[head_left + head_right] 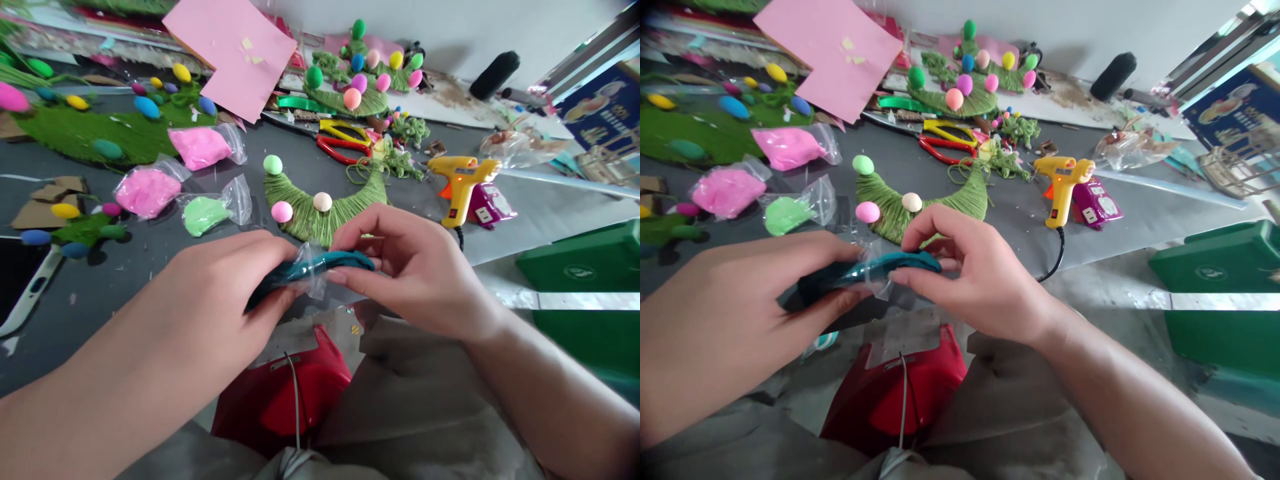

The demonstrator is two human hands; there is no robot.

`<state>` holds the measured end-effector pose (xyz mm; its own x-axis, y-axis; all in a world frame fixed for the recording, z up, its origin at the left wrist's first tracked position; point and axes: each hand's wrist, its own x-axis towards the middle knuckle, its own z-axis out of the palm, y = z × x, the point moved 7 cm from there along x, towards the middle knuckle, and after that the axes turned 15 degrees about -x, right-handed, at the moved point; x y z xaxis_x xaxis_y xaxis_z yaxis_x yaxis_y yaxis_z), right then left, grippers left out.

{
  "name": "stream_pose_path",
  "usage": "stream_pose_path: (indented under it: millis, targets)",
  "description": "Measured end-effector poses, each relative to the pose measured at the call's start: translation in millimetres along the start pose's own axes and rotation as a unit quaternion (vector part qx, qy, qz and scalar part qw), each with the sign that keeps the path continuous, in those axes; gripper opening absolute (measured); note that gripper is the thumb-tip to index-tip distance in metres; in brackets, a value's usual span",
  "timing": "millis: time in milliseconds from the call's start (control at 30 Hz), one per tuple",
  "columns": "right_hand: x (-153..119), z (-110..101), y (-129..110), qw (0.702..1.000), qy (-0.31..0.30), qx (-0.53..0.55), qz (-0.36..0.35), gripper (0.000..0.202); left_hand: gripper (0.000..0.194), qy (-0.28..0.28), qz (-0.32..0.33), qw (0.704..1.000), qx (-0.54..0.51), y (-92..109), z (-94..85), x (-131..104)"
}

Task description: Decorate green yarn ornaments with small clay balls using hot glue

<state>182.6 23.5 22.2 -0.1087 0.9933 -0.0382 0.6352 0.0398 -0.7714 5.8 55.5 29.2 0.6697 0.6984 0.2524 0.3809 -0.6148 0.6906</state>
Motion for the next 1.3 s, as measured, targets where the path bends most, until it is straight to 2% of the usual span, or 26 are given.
stream_pose_path:
  millis: [167, 267, 400, 467, 600, 700, 833, 933, 1000, 1167, 1300]
  targets:
    - [-1, -18, -9, 0.994, 0.048, -0.097, -0.029, 0.017, 0.013, -0.014, 0.002, 1.000, 0.003, 2, 1.0, 1]
    - [-1, -22, -6, 0.993, 0.078, -0.086, -0.029, 0.013, 0.012, -0.014, -0.006, 1.000, 0.014, 3, 0.1, 1]
    - [-2, -5, 0, 0.999, 0.036, -0.020, -0.029, 0.030, 0.011, -0.017, -0.011, 1.000, 0.011, 2, 2.0, 0]
    - [-2, 3, 0, 0.998, 0.007, -0.045, -0.036, 0.037, 0.012, -0.025, -0.007, 1.000, 0.009, 1, 5.1, -1]
    - [-1, 0, -8, 0.987, -0.001, -0.138, -0.080, 0.024, 0.008, -0.005, 0.006, 1.000, -0.017, 0, 5.3, -3]
    - [-2, -12, -12, 0.987, 0.054, -0.125, -0.085, 0.016, 0.011, 0.013, 0.004, 1.000, -0.028, -1, 2.3, -3]
    - [-4, -26, -9, 0.987, 0.145, -0.033, -0.059, 0.015, 0.011, 0.022, 0.001, 0.999, -0.035, -1, -0.2, -3]
    - [-4, -31, -6, 0.983, 0.178, 0.025, -0.047, 0.015, 0.011, 0.020, 0.000, 0.999, -0.042, -1, 0.3, -2]
    - [-3, -29, -4, 0.985, 0.165, 0.035, -0.043, 0.015, 0.012, 0.022, 0.001, 0.999, -0.047, -1, 0.2, -2]
    - [0, -11, -6, 0.996, 0.059, -0.042, -0.051, 0.014, 0.007, 0.030, 0.003, 0.998, -0.054, -1, 0.1, -4]
    - [0, -4, -5, 0.998, 0.035, 0.026, -0.043, 0.016, 0.004, 0.028, 0.005, 0.998, -0.057, -3, 0.5, -4]
